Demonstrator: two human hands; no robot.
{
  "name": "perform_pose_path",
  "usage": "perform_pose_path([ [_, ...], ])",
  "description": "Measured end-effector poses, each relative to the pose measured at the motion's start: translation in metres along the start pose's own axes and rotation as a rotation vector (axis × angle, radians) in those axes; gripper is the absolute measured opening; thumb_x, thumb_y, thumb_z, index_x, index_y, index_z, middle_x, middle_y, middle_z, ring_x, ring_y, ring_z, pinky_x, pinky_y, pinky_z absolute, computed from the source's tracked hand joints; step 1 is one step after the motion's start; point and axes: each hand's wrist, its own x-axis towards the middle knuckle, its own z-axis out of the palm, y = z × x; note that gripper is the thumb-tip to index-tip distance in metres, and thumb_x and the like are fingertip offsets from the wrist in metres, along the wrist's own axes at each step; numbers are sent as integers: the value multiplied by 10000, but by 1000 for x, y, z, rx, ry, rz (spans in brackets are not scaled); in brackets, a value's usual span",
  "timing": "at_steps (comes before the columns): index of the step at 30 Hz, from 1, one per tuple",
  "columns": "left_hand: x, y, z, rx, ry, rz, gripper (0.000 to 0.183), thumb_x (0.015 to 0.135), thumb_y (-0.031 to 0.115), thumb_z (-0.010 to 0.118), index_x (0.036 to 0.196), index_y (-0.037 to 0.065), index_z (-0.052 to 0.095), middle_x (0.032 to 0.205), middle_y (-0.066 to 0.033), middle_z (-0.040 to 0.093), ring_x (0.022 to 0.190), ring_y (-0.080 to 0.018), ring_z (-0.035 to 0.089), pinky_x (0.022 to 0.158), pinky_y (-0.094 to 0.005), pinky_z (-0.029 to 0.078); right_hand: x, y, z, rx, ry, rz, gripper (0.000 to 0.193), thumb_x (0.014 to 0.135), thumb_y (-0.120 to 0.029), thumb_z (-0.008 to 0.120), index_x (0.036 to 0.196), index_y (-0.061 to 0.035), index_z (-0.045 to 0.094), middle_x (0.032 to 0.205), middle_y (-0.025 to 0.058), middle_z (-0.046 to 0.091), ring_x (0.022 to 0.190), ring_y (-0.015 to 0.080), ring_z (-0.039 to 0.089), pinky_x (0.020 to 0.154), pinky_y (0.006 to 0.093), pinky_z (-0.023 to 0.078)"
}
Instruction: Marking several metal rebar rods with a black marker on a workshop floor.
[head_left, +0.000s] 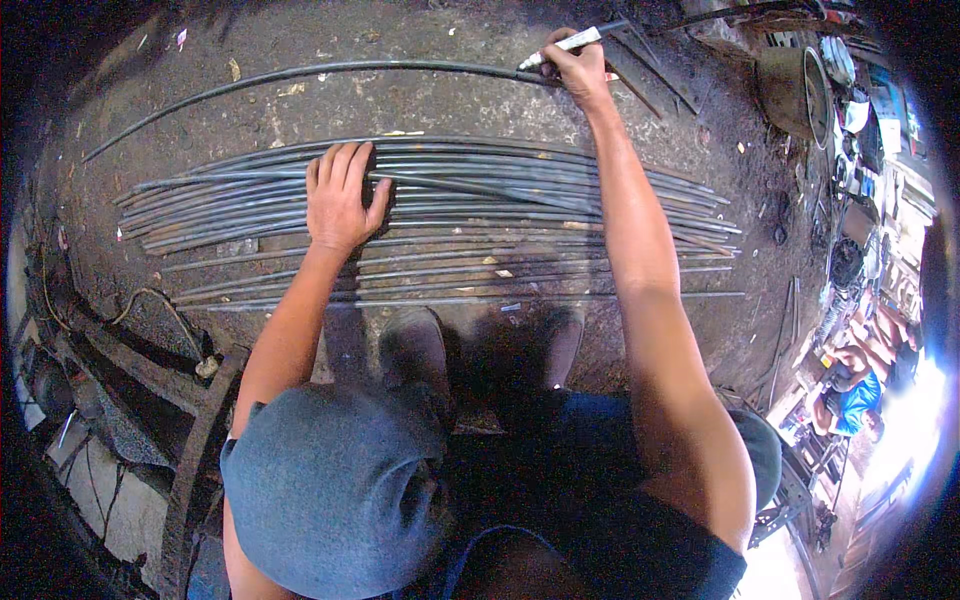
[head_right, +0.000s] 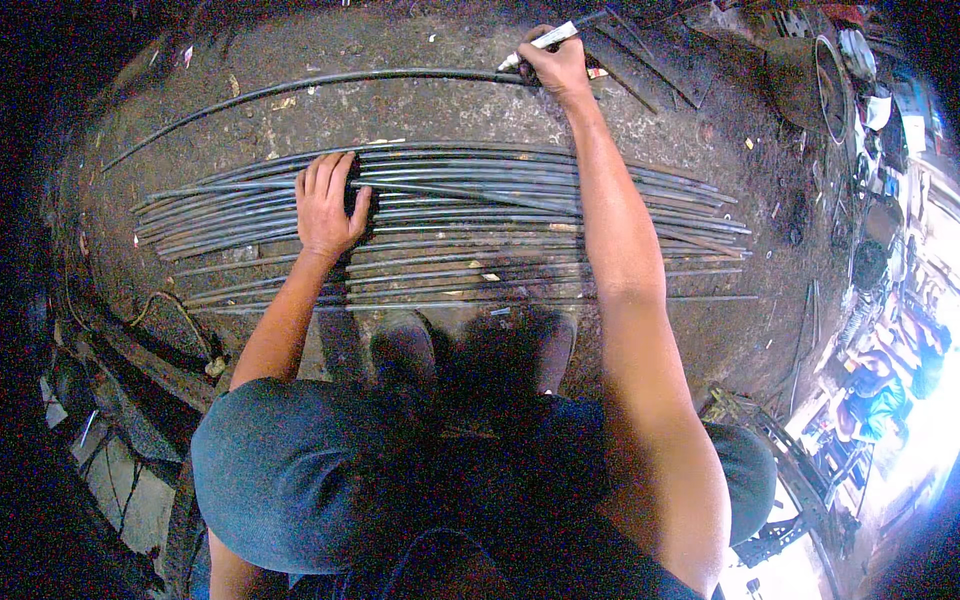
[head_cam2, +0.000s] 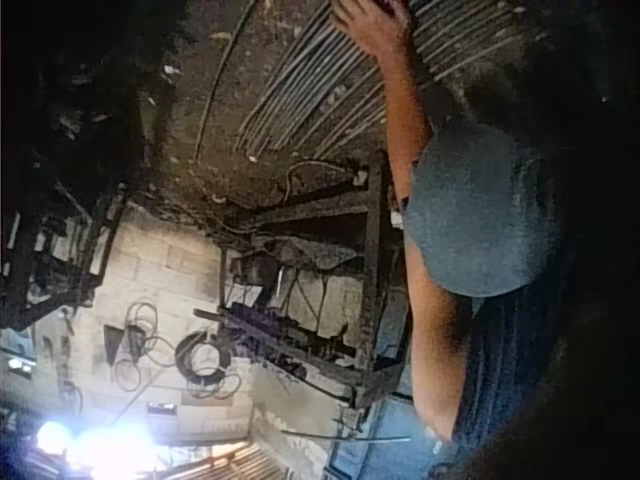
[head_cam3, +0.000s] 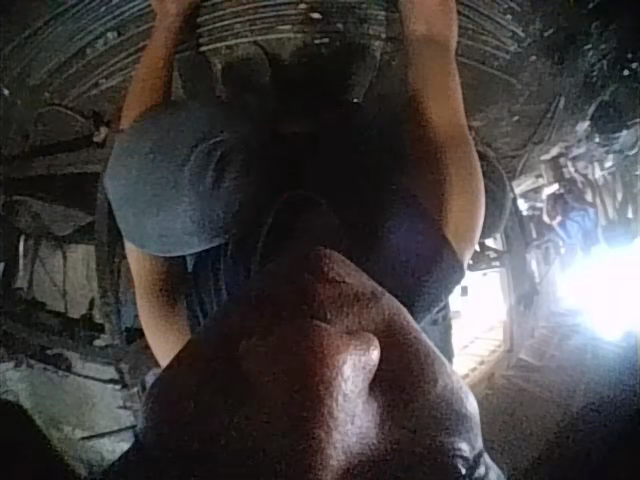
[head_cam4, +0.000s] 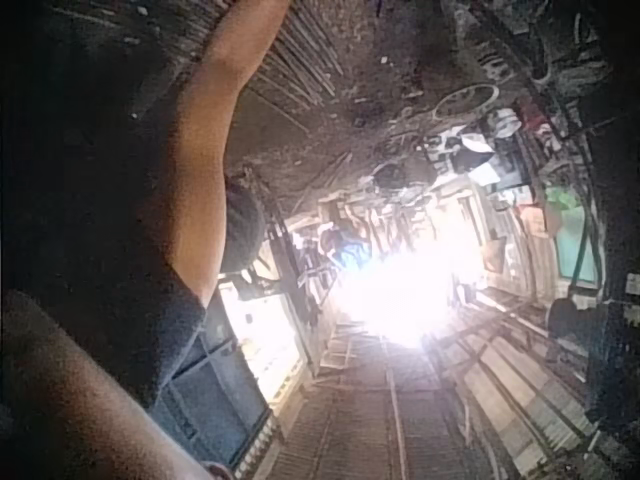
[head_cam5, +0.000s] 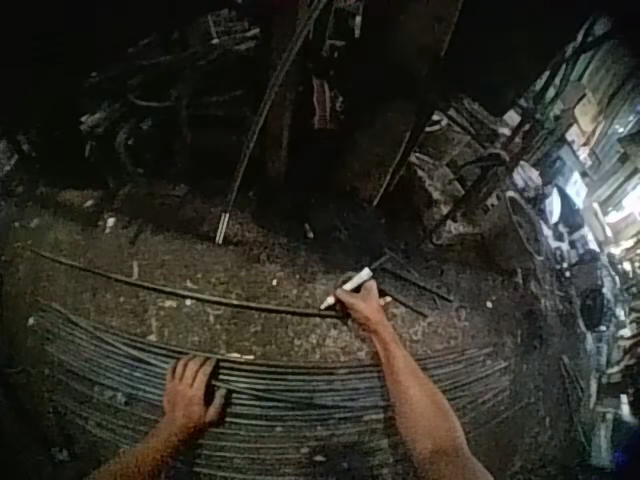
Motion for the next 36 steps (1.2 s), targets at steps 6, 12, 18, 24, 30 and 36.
perform_pose_path([
  [6,0,-1,2,-14,13,-1,556,868,357,697,1326,62,584,1297,-140,588,1234,-337,532,1060,-511,378,2,4,-3,76,13,97,88,781,-86,753,792,-20,696,699,-1,667,594,86,605,538,274,461],
  [12,-2,-3,1,-1,8,-2,555,880,370,682,1330,61,582,1299,-141,586,1241,-341,528,1063,-518,379,0,-1,0,48,-38,44,88,785,-84,753,802,-17,700,684,18,676,611,93,632,542,277,478],
  [18,0,-1,2,-8,15,7,546,893,375,668,1331,61,579,1299,-141,584,1246,-335,525,1067,-519,372,0,1,-1,113,65,120,88,836,-81,736,882,-11,709,759,47,697,616,142,658,554,283,511],
  [24,-5,-3,-3,-47,33,5,506,834,360,735,1224,66,603,1298,-136,583,1250,-340,518,1072,-499,364,-28,-39,0,472,370,233,253,982,-254,682,1113,-38,673,901,59,700,724,174,679,594,312,549],
  [30,-6,-3,-4,-34,61,63,342,844,297,748,1088,79,649,1203,-112,612,1194,-329,544,1040,-494,390,-92,-84,-23,-382,-2,95,240,953,-205,702,1132,-49,669,893,60,711,765,162,664,706,320,535],
  [36,0,1,1,-54,119,121,304,892,318,725,1068,84,646,1089,-72,632,1077,-285,574,994,-460,406,-173,-91,-41,-663,-349,-278,403,745,-136,794,1114,-45,663,1115,214,665,1118,411,615,968,455,502],
])
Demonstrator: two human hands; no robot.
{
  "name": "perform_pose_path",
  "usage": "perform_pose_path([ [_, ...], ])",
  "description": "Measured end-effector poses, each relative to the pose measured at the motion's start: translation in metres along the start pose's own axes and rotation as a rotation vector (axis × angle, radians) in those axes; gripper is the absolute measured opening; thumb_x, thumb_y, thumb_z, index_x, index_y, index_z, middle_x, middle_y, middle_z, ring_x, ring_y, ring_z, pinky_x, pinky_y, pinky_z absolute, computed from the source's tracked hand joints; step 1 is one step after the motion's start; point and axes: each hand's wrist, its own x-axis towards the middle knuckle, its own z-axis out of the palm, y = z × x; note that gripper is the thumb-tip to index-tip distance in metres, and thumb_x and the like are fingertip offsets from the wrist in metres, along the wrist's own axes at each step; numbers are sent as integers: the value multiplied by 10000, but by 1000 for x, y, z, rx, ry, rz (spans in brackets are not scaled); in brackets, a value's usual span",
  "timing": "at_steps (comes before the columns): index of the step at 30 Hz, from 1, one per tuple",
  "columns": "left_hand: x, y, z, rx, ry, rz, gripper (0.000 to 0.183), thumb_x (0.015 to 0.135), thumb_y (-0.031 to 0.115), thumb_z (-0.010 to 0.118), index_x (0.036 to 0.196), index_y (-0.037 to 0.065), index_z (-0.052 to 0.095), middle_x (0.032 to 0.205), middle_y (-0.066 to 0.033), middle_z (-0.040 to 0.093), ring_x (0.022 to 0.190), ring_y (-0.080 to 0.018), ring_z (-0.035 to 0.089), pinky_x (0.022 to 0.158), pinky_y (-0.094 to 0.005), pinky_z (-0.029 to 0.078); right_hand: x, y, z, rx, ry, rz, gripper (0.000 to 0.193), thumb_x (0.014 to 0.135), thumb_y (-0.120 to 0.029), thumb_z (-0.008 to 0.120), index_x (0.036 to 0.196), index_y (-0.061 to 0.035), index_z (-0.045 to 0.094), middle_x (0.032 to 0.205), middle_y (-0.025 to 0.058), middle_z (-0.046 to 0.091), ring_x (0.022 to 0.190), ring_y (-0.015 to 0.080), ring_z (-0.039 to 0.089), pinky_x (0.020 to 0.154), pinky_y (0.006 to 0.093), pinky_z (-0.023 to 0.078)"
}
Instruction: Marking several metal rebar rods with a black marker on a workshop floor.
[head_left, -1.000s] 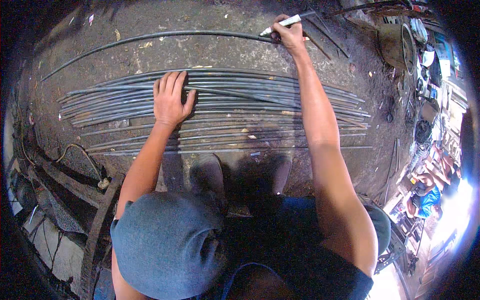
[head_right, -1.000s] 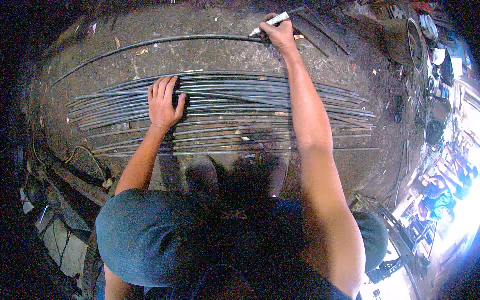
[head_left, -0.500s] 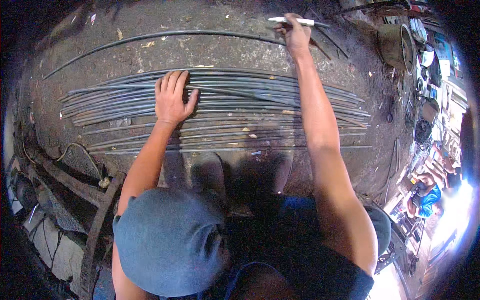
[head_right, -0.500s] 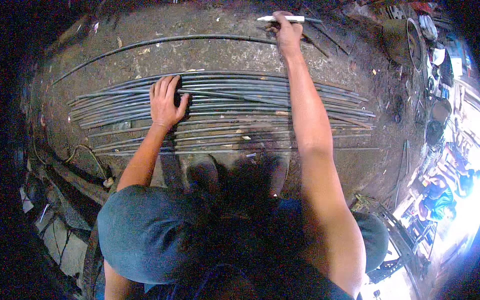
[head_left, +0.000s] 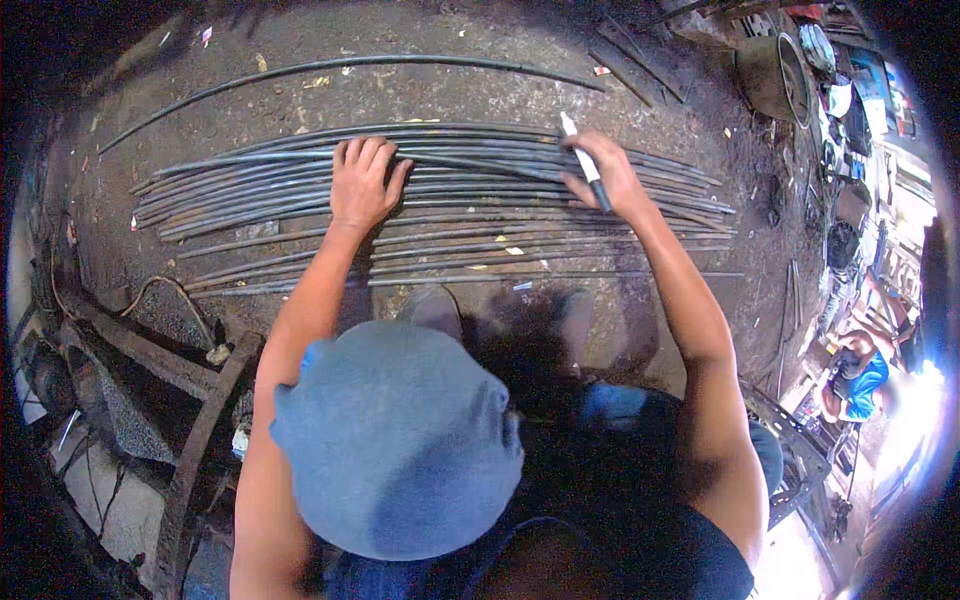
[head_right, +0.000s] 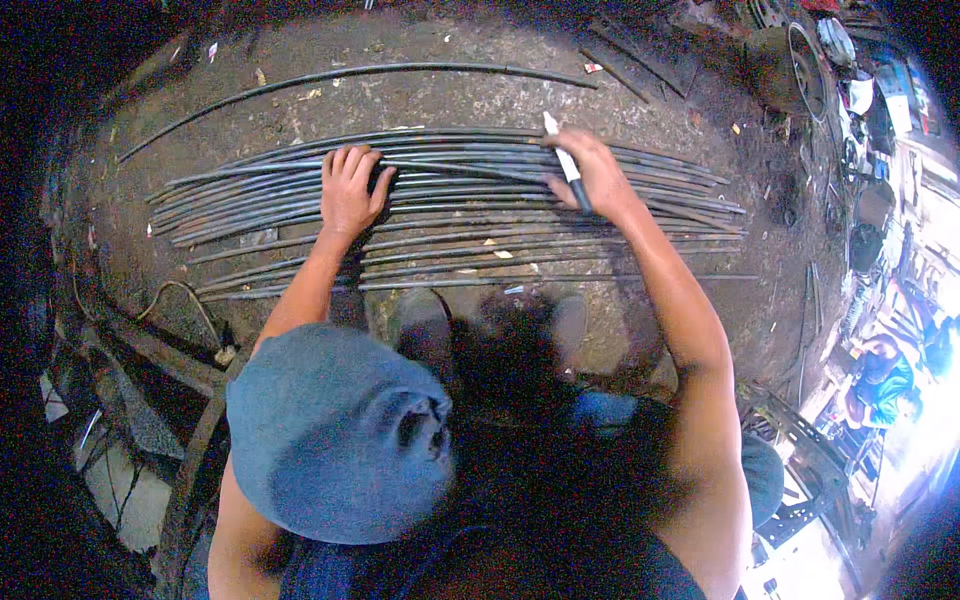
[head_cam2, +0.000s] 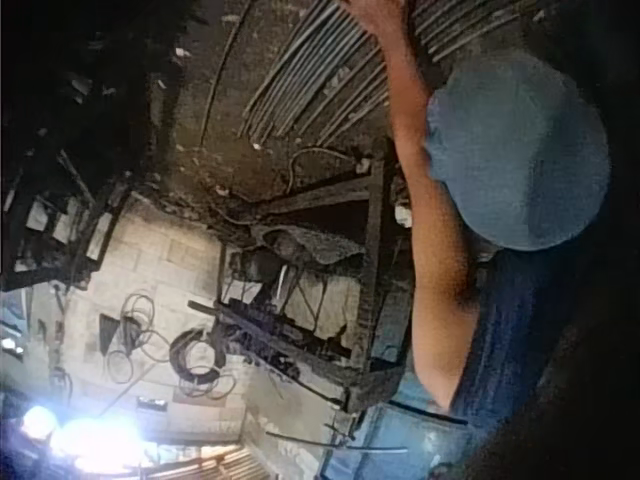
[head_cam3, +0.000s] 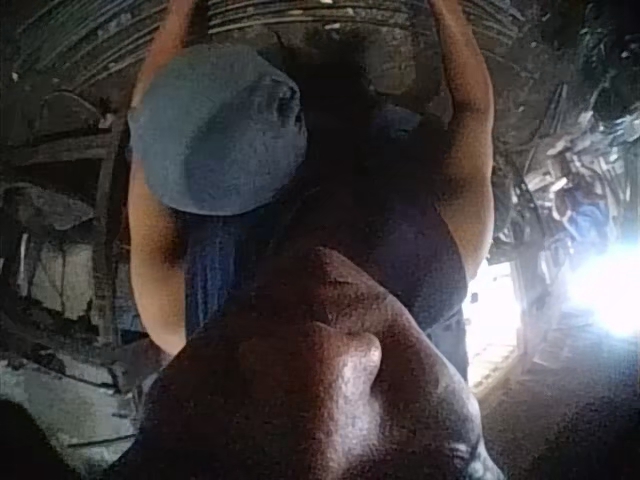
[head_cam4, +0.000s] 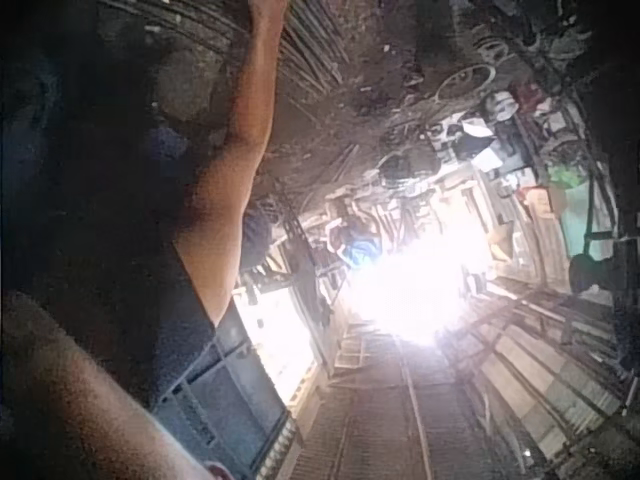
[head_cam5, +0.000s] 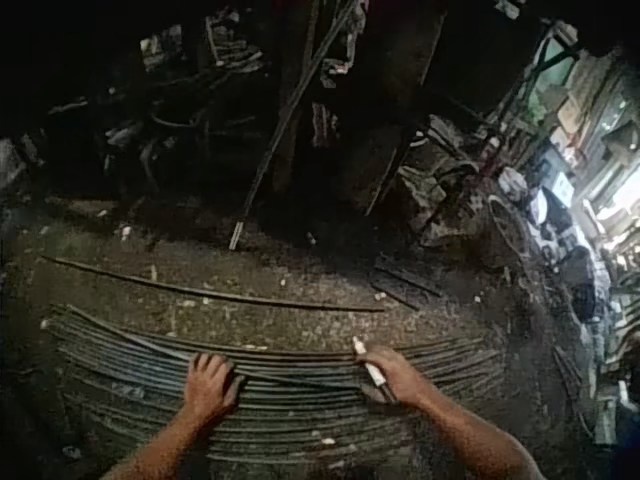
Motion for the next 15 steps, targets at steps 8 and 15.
perform_pose_path([
  [8,-4,-11,-7,-123,-23,-18,308,914,303,715,1072,54,626,1085,-99,624,1080,-305,580,979,-470,399,-49,17,28,21,-22,80,328,839,-45,617,1155,-67,701,1100,186,686,1077,376,641,952,422,502],
  [15,29,-74,-34,-64,28,12,285,931,259,706,1076,32,612,1083,-128,610,1063,-341,572,922,-455,426,30,-7,24,-71,89,-5,346,823,-36,592,1147,-63,712,967,172,673,937,363,652,855,427,512],
])
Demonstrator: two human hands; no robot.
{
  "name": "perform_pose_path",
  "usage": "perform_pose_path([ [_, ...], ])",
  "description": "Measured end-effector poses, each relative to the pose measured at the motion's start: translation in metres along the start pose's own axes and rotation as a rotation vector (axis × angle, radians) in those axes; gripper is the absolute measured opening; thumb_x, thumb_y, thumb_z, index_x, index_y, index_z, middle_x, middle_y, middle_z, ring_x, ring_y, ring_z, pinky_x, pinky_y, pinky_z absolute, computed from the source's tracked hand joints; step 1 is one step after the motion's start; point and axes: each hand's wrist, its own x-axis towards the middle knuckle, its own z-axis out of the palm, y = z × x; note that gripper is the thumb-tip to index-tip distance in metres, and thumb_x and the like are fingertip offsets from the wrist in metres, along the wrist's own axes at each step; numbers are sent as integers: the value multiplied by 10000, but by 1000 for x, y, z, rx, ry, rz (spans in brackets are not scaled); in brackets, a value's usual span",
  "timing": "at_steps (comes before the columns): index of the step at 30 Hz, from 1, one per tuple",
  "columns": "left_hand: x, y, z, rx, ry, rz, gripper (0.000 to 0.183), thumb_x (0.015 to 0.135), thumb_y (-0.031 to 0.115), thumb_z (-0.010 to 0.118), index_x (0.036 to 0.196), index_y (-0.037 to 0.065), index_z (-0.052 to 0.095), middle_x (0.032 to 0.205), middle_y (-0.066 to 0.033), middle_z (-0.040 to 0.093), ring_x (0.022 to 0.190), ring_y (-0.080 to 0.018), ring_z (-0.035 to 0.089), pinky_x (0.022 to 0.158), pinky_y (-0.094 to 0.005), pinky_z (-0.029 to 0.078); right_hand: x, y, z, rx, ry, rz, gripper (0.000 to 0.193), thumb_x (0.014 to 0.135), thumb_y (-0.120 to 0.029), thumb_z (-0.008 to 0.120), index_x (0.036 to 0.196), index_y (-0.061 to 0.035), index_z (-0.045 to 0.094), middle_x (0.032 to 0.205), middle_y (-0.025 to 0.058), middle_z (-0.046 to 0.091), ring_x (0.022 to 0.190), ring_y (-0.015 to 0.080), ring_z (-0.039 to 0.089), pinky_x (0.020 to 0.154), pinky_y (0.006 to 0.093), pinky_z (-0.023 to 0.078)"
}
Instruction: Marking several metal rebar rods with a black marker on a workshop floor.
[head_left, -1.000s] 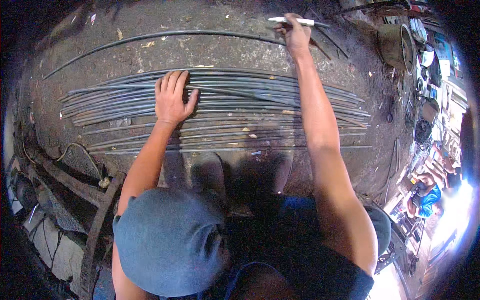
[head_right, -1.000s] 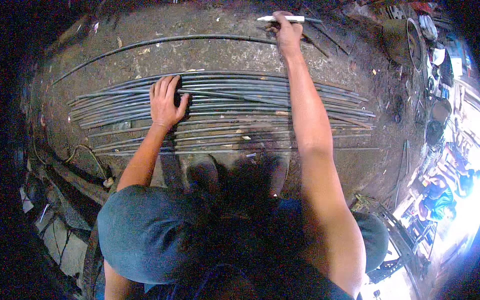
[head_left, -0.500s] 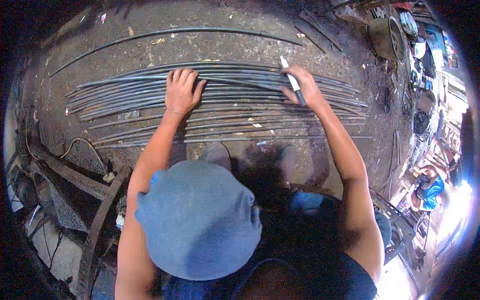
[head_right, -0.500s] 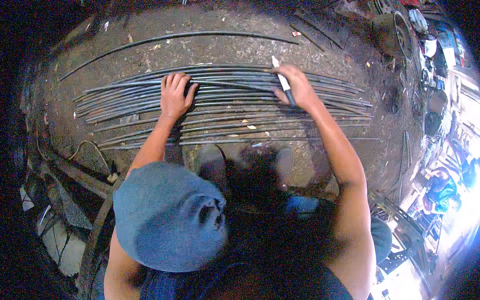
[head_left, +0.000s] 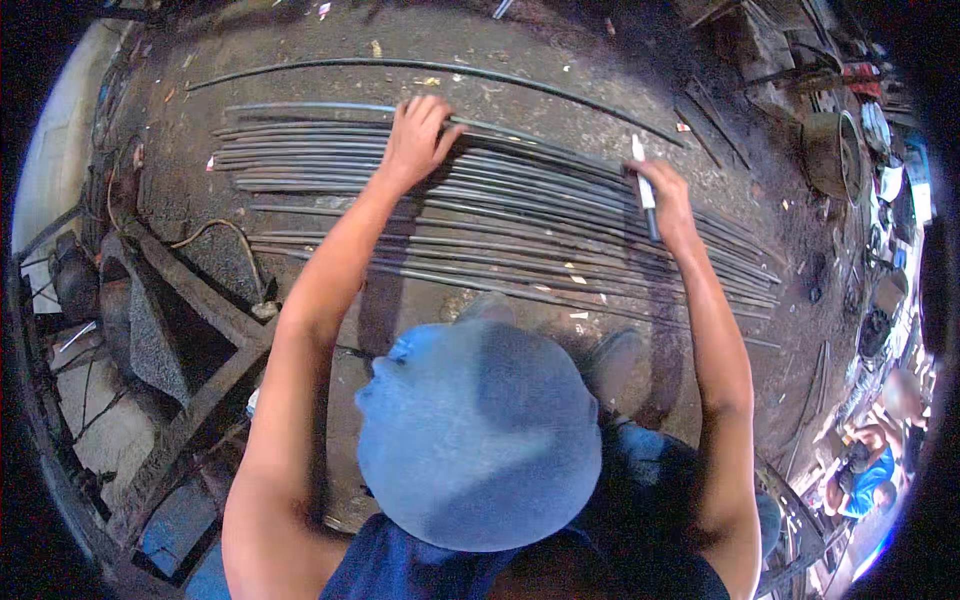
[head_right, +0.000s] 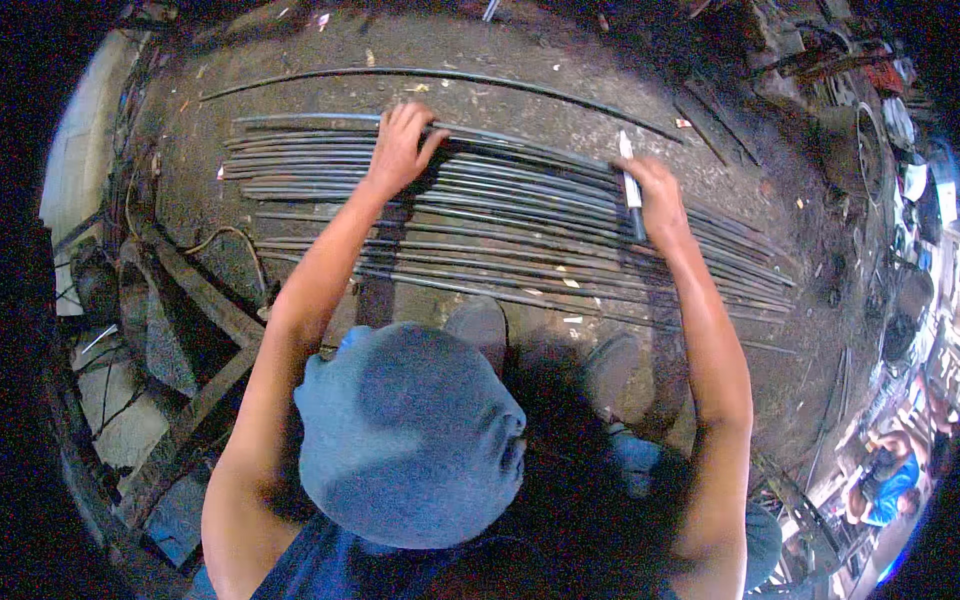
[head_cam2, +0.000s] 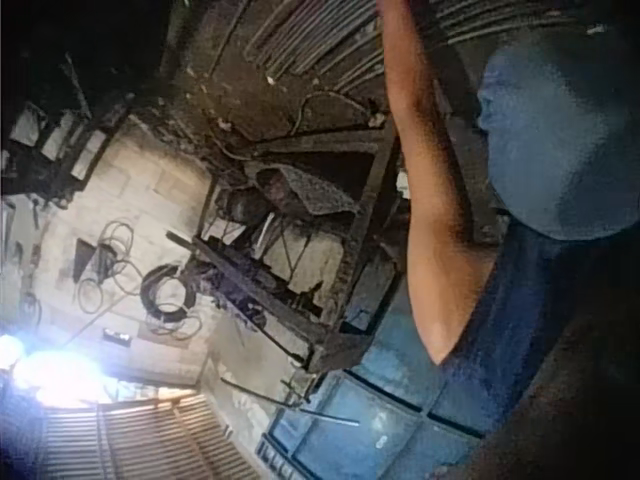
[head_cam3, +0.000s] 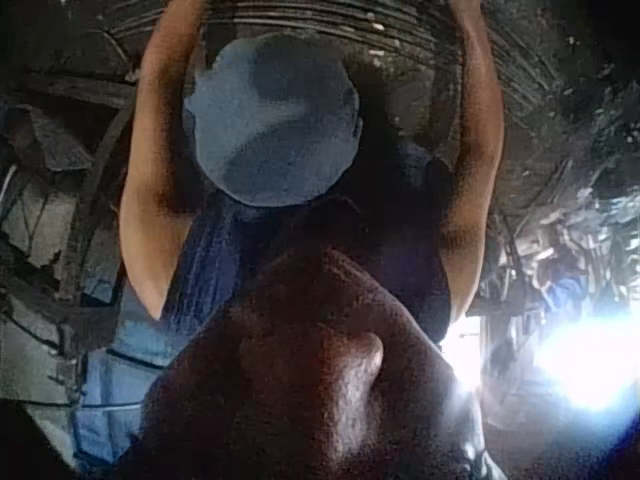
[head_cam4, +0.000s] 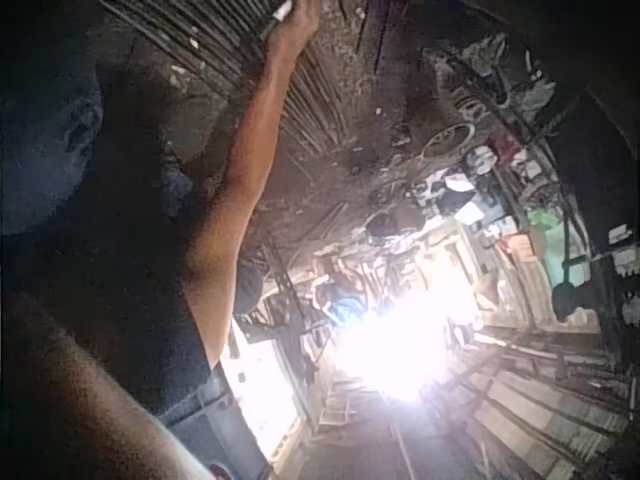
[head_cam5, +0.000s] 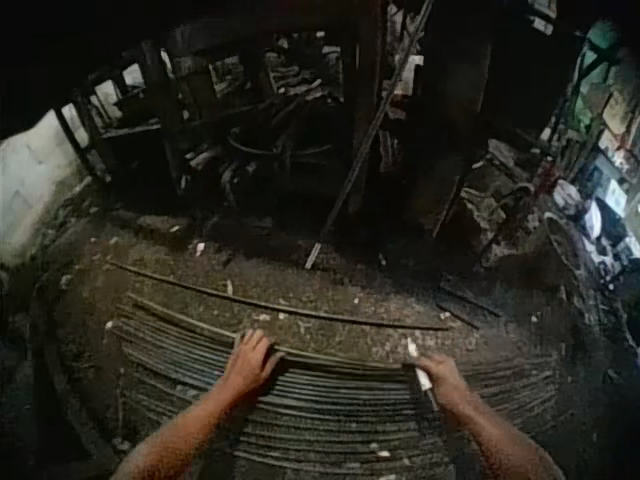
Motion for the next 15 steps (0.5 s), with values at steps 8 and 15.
perform_pose_path([
  [8,19,-87,-6,264,200,-223,444,875,307,770,1187,17,647,1239,-183,614,1168,-381,563,1009,-472,447,113,-10,79,-4,255,-59,406,758,26,654,1153,-56,702,1135,234,701,1085,404,659,989,454,505],
  [15,-5,-84,26,233,-41,-515,707,1010,538,502,1530,67,417,1621,-285,263,1520,-450,211,1216,-560,234,77,-3,69,95,446,75,418,736,3,698,1145,-83,697,1084,196,707,1021,380,675,922,436,539],
])
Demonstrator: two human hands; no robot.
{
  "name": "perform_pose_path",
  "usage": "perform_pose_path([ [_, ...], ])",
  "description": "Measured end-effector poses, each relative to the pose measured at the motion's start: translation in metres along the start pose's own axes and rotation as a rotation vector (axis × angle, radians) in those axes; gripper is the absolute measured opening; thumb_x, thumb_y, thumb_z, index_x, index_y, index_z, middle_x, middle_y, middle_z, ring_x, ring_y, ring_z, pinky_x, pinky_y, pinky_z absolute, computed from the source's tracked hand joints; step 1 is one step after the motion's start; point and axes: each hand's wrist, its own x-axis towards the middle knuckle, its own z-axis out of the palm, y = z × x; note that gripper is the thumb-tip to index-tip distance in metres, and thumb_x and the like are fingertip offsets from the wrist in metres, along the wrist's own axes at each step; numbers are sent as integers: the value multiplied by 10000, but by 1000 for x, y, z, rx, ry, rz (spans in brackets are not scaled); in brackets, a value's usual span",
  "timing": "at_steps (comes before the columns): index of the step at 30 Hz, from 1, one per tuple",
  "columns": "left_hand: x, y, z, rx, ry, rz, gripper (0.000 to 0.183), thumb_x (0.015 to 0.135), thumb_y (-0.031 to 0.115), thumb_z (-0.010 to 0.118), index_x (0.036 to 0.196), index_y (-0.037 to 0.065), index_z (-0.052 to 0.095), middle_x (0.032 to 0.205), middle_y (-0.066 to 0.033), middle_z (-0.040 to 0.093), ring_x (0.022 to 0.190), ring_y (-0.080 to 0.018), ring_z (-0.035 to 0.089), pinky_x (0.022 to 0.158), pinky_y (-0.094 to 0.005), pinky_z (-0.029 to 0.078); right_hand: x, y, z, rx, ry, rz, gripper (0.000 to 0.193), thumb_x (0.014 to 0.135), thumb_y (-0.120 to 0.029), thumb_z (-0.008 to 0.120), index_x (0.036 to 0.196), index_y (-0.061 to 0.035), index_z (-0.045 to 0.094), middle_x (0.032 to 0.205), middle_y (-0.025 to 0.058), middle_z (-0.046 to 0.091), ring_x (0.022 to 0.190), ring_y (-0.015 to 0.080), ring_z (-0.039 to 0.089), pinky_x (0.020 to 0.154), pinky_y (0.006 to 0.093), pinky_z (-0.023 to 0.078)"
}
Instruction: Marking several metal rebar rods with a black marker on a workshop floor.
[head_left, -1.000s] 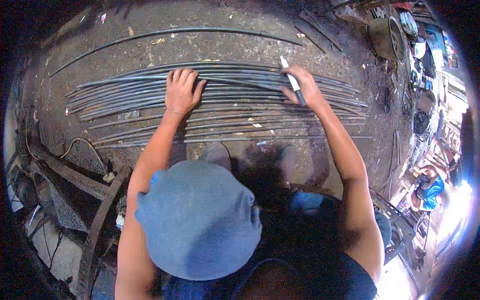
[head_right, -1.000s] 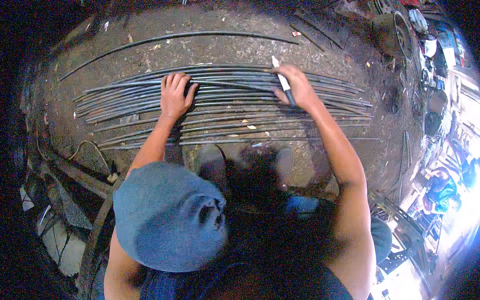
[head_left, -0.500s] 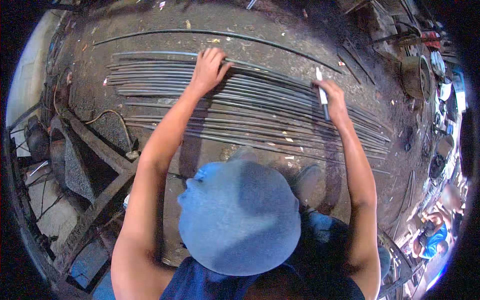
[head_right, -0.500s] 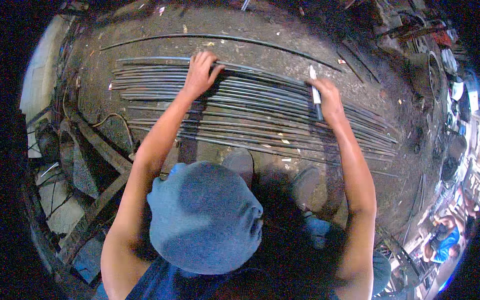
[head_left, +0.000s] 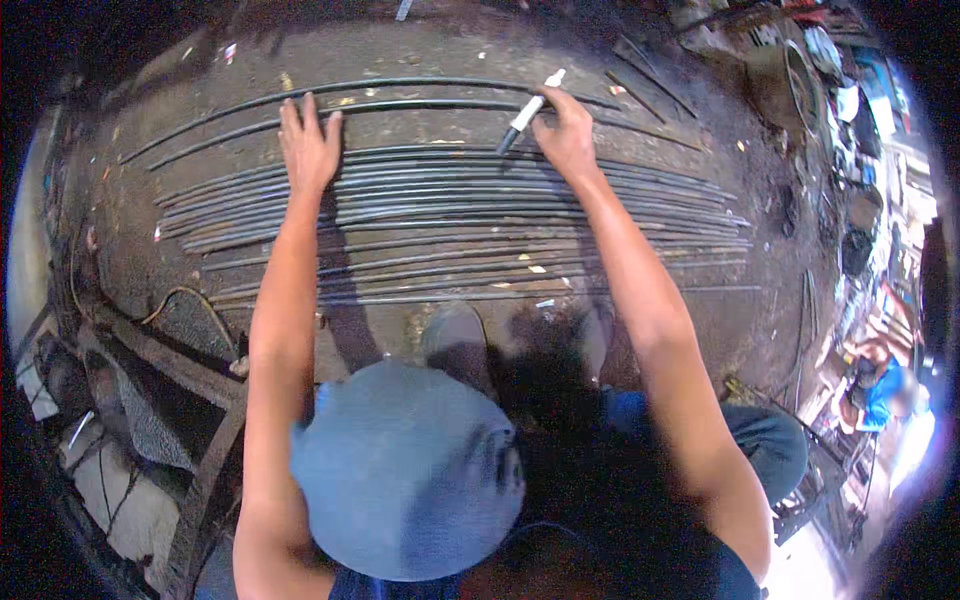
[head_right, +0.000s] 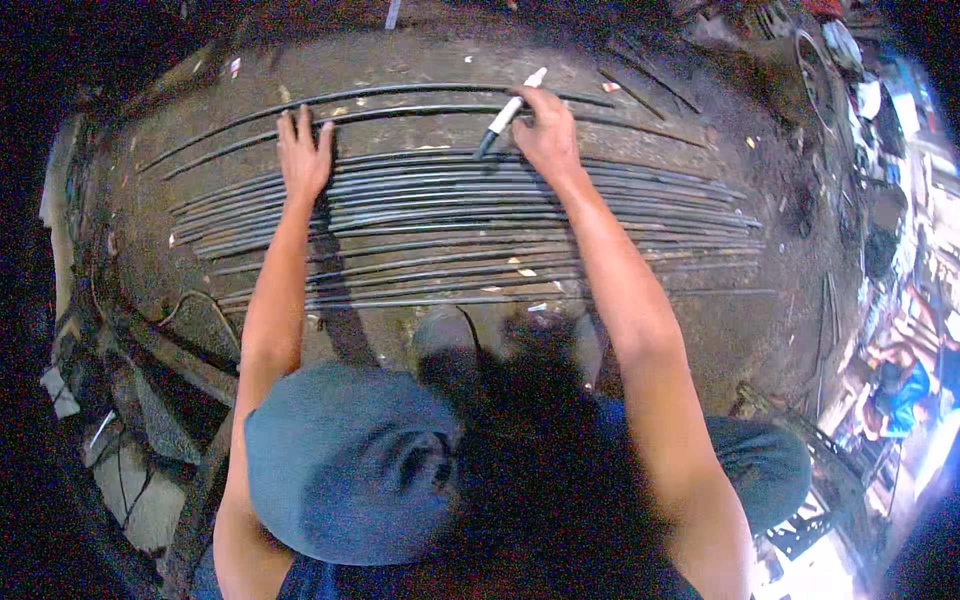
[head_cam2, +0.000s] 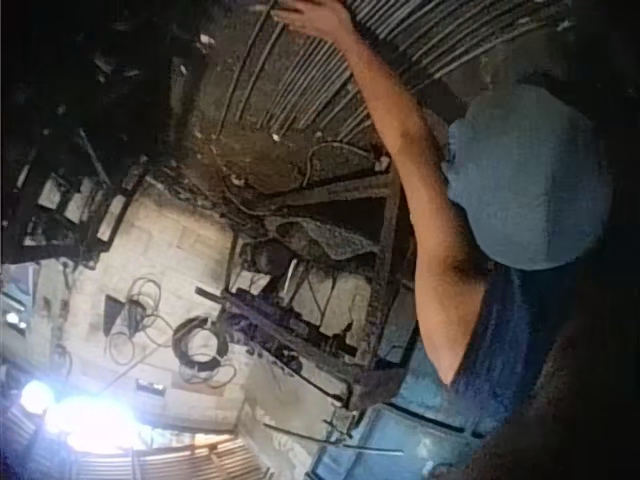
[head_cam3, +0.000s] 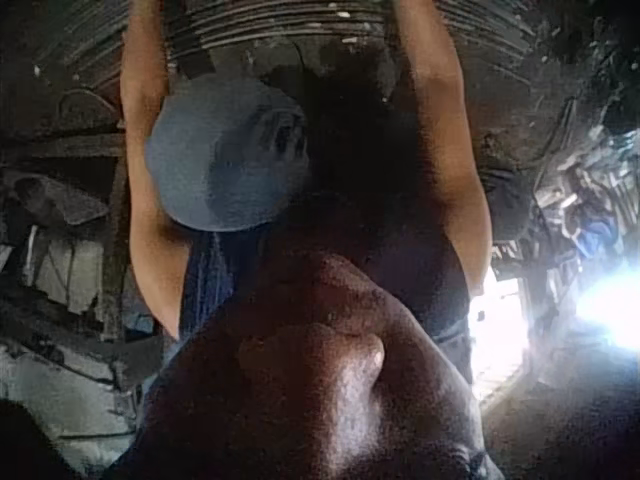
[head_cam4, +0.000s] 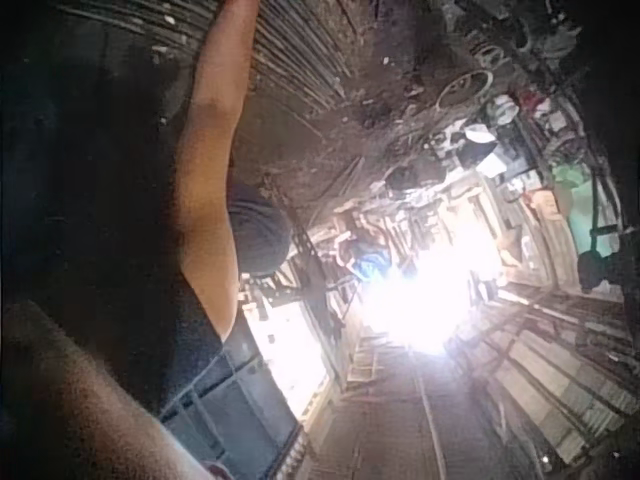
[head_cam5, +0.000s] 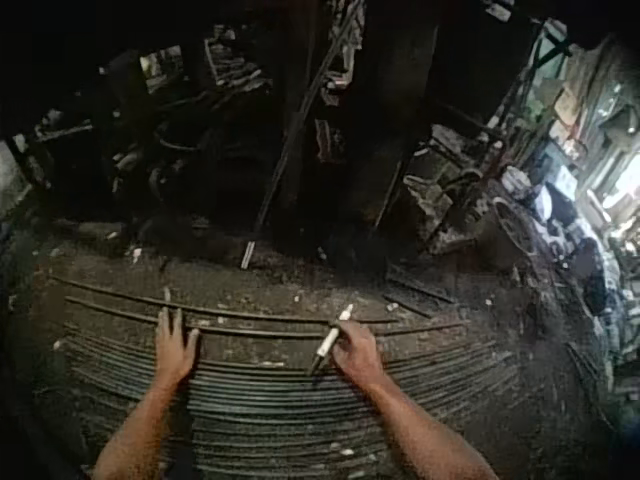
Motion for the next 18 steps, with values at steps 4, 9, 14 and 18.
perform_pose_path([
  [4,2,8,2,11,15,-6,688,995,532,543,1469,37,484,1597,-269,324,1513,-427,245,1212,-559,246,-24,51,-54,-218,-16,-6,450,733,7,678,1175,-74,673,1037,193,704,988,379,666,883,451,537],
  [9,1,13,1,-73,52,-3,611,973,487,609,1353,11,564,1529,-276,407,1476,-433,306,1194,-558,277,-33,84,-93,-312,-116,217,462,738,-6,677,1195,-66,665,1051,216,701,964,396,667,890,459,531],
  [14,-5,8,-4,-51,123,-16,669,940,527,642,1347,1,574,1493,-327,395,1428,-499,315,1177,-551,291,-20,82,-75,-197,-21,269,408,739,-22,683,1146,-59,681,965,230,714,925,428,676,841,486,538],
  [18,-2,21,-9,3,89,-124,749,907,593,654,1388,26,566,1471,-343,383,1387,-491,342,1154,-560,309,11,115,-93,-388,167,112,383,758,-41,704,1138,-26,661,1016,236,710,944,427,672,856,477,534],
])
